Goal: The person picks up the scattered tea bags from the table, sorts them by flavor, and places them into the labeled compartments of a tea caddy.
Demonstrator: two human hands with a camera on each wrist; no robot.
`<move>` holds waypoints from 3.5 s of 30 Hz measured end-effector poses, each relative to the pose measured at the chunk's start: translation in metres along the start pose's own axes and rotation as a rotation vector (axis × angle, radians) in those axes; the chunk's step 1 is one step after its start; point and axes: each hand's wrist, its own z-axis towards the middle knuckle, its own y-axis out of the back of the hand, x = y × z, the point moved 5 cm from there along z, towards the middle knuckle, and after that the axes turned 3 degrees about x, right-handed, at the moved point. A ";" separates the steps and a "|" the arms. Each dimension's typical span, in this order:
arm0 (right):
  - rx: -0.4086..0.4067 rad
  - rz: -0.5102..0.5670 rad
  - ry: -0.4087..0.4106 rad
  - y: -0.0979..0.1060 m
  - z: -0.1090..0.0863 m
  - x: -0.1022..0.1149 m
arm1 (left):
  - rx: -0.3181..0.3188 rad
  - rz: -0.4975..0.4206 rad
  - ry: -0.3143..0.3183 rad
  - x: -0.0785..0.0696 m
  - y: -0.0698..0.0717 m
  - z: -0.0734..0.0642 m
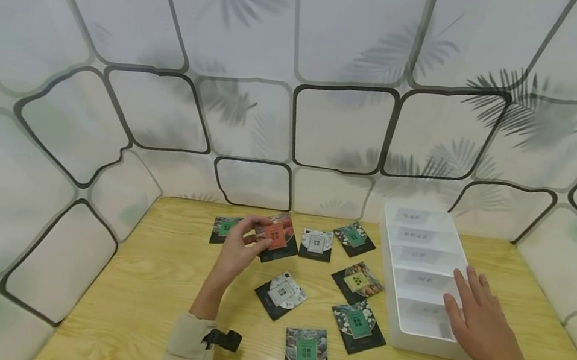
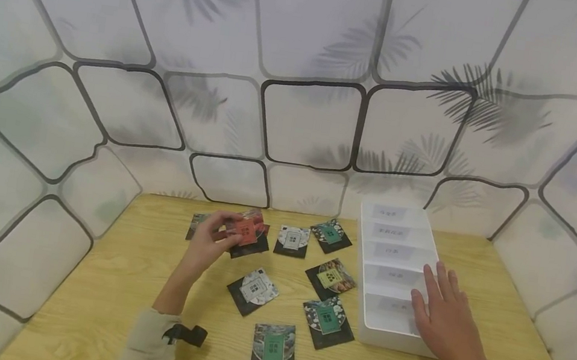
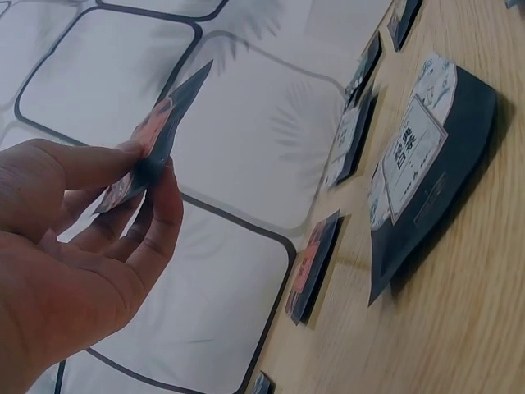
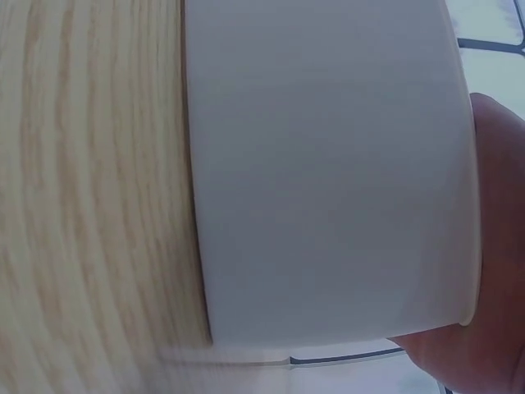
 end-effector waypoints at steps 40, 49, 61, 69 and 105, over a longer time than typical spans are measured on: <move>0.049 0.006 0.049 0.000 0.010 -0.018 | 0.185 -0.045 -0.143 -0.025 -0.082 0.009; 0.096 -0.047 0.005 0.002 0.010 -0.014 | 0.205 -0.046 -0.166 -0.033 -0.112 0.012; 0.106 -0.034 0.003 0.002 0.010 -0.014 | 0.250 -0.066 -0.196 -0.038 -0.143 0.013; 0.100 -0.019 0.003 0.003 0.009 -0.013 | 0.250 -0.106 -0.232 -0.041 -0.161 0.013; 0.068 -0.004 0.016 0.004 0.007 -0.006 | 0.214 -0.146 -0.152 -0.054 -0.244 -0.003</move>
